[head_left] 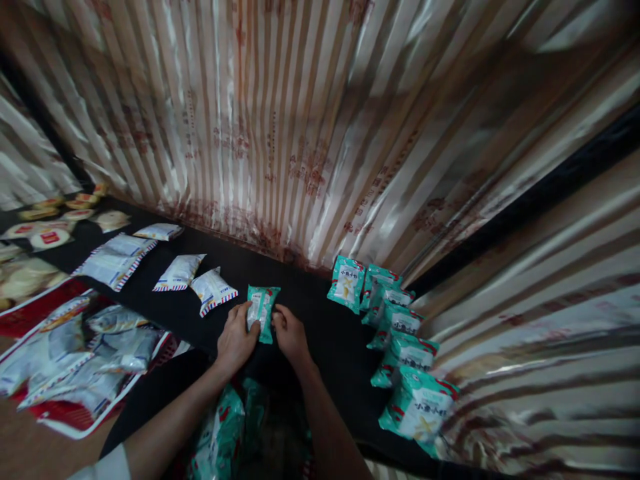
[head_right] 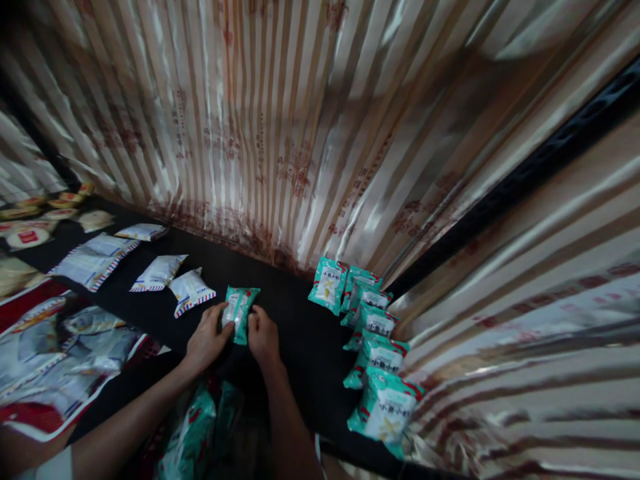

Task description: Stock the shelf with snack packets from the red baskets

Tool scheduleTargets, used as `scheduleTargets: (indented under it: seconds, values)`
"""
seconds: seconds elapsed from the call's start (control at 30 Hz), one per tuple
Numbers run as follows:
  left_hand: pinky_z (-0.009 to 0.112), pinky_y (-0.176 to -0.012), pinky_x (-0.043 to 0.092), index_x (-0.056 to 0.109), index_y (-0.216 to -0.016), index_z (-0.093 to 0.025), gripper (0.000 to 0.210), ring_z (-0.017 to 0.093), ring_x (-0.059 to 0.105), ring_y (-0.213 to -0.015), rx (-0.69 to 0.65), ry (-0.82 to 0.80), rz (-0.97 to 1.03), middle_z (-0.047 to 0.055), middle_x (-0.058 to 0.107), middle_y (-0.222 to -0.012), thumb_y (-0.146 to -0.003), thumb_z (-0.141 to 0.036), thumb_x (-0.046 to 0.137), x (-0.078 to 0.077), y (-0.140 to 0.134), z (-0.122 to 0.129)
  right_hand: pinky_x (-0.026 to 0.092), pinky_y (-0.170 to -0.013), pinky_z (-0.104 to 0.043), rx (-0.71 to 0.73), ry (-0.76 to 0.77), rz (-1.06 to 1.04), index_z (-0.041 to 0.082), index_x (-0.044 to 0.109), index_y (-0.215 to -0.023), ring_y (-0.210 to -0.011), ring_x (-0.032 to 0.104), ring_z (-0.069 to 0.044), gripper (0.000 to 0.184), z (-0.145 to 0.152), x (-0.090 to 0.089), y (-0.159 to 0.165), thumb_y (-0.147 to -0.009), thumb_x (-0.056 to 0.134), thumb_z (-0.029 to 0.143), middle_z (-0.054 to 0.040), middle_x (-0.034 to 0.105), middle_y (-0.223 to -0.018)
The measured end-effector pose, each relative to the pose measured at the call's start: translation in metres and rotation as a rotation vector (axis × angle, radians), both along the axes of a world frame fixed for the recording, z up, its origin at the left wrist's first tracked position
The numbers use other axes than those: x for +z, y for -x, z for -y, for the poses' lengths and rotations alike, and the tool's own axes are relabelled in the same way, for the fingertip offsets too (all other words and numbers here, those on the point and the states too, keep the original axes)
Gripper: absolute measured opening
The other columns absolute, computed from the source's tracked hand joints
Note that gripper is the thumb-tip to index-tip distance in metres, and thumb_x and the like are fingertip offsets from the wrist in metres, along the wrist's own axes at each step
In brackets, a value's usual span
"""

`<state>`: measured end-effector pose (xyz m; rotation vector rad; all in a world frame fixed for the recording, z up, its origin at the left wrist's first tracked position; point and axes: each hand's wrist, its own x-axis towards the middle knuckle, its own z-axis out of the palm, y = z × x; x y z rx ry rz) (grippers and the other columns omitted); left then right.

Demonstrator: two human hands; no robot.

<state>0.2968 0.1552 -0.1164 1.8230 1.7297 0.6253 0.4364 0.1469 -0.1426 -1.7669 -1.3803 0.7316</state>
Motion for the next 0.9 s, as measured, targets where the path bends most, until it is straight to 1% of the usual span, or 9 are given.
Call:
scheduleTargets:
  seconds: [0.1,0.2,0.23,0.3,0.4,0.5,0.63,0.77,0.9]
  values:
    - [0.038,-0.097,0.04,0.042,-0.128,-0.016,0.044,0.023,0.048,-0.116,-0.008,0.02,0.059,0.01,0.049,-0.127,-0.084,-0.025,0.041,0.006,-0.007,0.006,0.045,-0.078,-0.027,-0.022,0.054,0.091,0.019,0.063,-0.106,-0.085,0.063,-0.017,0.033,0.006,0.009,0.007,-0.085,0.04,0.029,-0.0061,0.069,-0.093]
    - [0.037,-0.101,0.036,0.042,-0.127,-0.014,0.044,0.022,0.046,-0.118,-0.013,-0.005,0.129,0.011,0.051,-0.127,-0.085,-0.022,0.039,0.013,-0.019,0.014,0.043,-0.082,-0.029,-0.086,0.11,0.134,0.02,0.068,-0.091,-0.094,0.06,-0.021,0.034,0.012,0.016,0.003,-0.085,0.039,0.037,-0.0085,0.068,-0.092]
    - [0.037,-0.102,0.036,0.043,-0.127,-0.013,0.044,0.022,0.046,-0.118,-0.018,-0.01,0.152,0.011,0.051,-0.127,-0.085,-0.022,0.038,0.014,-0.023,0.017,0.043,-0.081,-0.03,-0.103,0.132,0.092,0.02,0.068,-0.087,-0.094,0.059,-0.021,0.037,0.014,0.017,0.0,-0.086,0.038,0.041,-0.0083,0.067,-0.09]
    - [0.038,-0.102,0.036,0.045,-0.126,-0.012,0.043,0.022,0.047,-0.117,-0.037,-0.031,0.195,0.011,0.053,-0.125,-0.084,-0.02,0.037,0.016,-0.032,0.023,0.044,-0.077,-0.029,-0.134,0.165,-0.083,0.022,0.068,-0.087,-0.091,0.06,-0.02,0.041,0.016,0.017,-0.007,-0.085,0.036,0.049,-0.0062,0.068,-0.087]
    - [0.039,-0.101,0.037,0.048,-0.123,-0.012,0.041,0.022,0.047,-0.115,-0.08,-0.113,0.25,0.012,0.056,-0.121,-0.084,-0.019,0.035,0.016,-0.045,0.033,0.046,-0.071,-0.027,-0.2,0.146,-0.427,0.024,0.064,-0.1,-0.088,0.061,-0.019,0.044,0.022,0.016,-0.016,-0.079,0.044,0.057,-0.0039,0.067,-0.092]
    - [0.039,-0.1,0.038,0.051,-0.119,-0.012,0.041,0.022,0.049,-0.113,-0.135,-0.209,0.277,0.012,0.057,-0.118,-0.082,-0.016,0.035,0.018,-0.058,0.042,0.046,-0.066,-0.027,-0.262,0.136,-0.667,0.023,0.061,-0.105,-0.085,0.061,-0.019,0.05,0.029,0.019,-0.021,-0.073,0.053,0.06,-0.0045,0.066,-0.096]
    - [0.04,-0.096,0.042,0.051,-0.119,-0.013,0.043,0.023,0.052,-0.11,-0.242,-0.267,0.259,0.012,0.058,-0.116,-0.078,-0.011,0.037,0.02,-0.072,0.056,0.046,-0.064,-0.025,-0.298,0.122,-0.865,0.02,0.062,-0.099,-0.083,0.062,-0.018,0.049,0.039,0.028,-0.027,-0.068,0.059,0.059,-0.0047,0.066,-0.095]
    - [0.041,-0.097,0.042,0.051,-0.117,-0.011,0.041,0.023,0.051,-0.11,-0.342,-0.346,0.272,0.013,0.058,-0.116,-0.079,-0.011,0.035,0.018,-0.085,0.07,0.047,-0.065,-0.025,-0.29,0.097,-1.057,0.019,0.063,-0.098,-0.083,0.063,-0.019,0.05,0.046,0.035,-0.037,-0.065,0.063,0.056,-0.0037,0.067,-0.089]
    - [0.04,-0.099,0.04,0.051,-0.117,-0.014,0.039,0.021,0.05,-0.112,-0.419,-0.423,0.354,0.012,0.057,-0.116,-0.082,-0.012,0.034,0.016,-0.092,0.076,0.047,-0.066,-0.025,-0.287,0.068,-1.127,0.019,0.062,-0.101,-0.085,0.063,-0.019,0.05,0.055,0.04,-0.051,-0.061,0.071,0.048,-0.003,0.068,-0.09]
